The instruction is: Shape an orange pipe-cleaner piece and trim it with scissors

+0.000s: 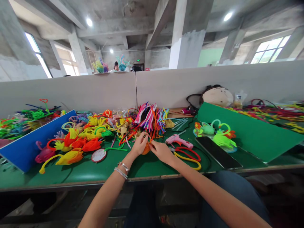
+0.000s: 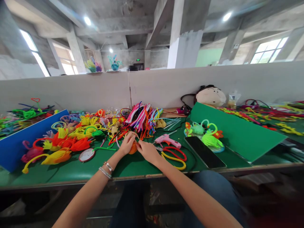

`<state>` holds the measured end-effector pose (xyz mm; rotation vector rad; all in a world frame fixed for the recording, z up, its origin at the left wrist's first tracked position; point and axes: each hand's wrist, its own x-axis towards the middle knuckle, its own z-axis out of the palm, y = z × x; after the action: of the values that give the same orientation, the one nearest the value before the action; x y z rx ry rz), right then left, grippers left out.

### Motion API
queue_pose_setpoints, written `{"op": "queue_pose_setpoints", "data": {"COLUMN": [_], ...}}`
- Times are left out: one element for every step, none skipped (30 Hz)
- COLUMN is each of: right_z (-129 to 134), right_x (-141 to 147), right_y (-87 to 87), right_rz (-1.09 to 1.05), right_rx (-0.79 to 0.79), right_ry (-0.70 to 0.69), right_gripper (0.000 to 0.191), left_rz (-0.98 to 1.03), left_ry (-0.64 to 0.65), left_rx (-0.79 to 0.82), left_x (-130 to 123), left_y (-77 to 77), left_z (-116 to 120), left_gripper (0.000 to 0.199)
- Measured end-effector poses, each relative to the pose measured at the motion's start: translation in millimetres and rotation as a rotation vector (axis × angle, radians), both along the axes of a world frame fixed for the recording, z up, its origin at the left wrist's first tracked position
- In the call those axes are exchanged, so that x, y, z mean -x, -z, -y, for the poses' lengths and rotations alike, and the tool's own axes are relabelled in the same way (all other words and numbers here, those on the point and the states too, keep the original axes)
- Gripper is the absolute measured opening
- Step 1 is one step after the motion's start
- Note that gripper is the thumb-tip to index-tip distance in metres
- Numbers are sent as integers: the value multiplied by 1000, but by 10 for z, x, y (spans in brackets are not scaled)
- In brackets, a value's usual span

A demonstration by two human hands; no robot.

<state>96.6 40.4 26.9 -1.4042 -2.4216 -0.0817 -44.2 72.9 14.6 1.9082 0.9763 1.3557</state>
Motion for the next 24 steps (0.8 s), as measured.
{"op": "queue_pose_setpoints", "data": {"right_z": [-2,-3,-2,1,4,8,12,16,20,24,28,32,36,39,41,43,44,45,45,45,45,45,45,45], "right_x": [-3,-6,-8,-9,-9,-9,-9,-9,-8,-6,-3,0,3,6,6,4,-1,-10,-21,-35,-49,-63,-77,-89], "right_y": [-1,-2,-4,-6,-8,-9,-7,-3,5,15,27,40,51,59,61,58,48,32,13,-8,-29,-48,-64,-76], "right_rz": [-19,-36,-52,-65,-74,-79,-80,-80,-82,-86,-95,-106,-118,-129,-140,-148,-153,-154,-149,-138,-118,-93,-64,-39], "right_rx": [2,0,-3,-6,-8,-11,-18,-28,-38,-49,-64,-81,-100,-118,-131,-136,-130,-115,-96,-79,-69,-70,-81,-97], "right_ry": [-9,-16,-21,-26,-32,-37,-38,-37,-35,-35,-36,-36,-36,-32,-29,-30,-37,-52,-72,-96,-118,-135,-144,-147], "right_gripper": [21,21,21,21,21,20,20,20,20,20,20,20,21,21,21,20,18,17,16,15,16,18,21,25], "left_rz": [8,22,36,50,60,64,63,59,52,45,39,36,36,37,42,46,48,50,56,66,79,95,112,125], "left_ry": [5,15,29,42,54,62,61,59,58,58,58,60,62,64,62,61,61,60,60,60,59,58,57,55], "left_rx": [-2,3,10,17,23,23,16,7,0,-4,-7,-8,-11,-19,-33,-49,-64,-76,-83,-84,-82,-79,-77,-77], "left_x": [2,2,1,0,-2,-5,-6,-8,-9,-9,-9,-9,-9,-8,-7,-7,-7,-7,-7,-8,-8,-9,-9,-9], "left_y": [-2,-4,-7,-9,-11,-13,-14,-15,-16,-17,-18,-19,-20,-22,-24,-26,-27,-28,-28,-27,-27,-26,-24,-23], "left_z": [3,5,7,7,8,7,8,9,12,17,26,38,53,69,86,101,113,122,125,124,119,111,102,93], "left_gripper": [18,18,18,19,19,19,19,19,20,20,21,21,22,22,22,23,23,23,24,24,25,25,25,26]}}
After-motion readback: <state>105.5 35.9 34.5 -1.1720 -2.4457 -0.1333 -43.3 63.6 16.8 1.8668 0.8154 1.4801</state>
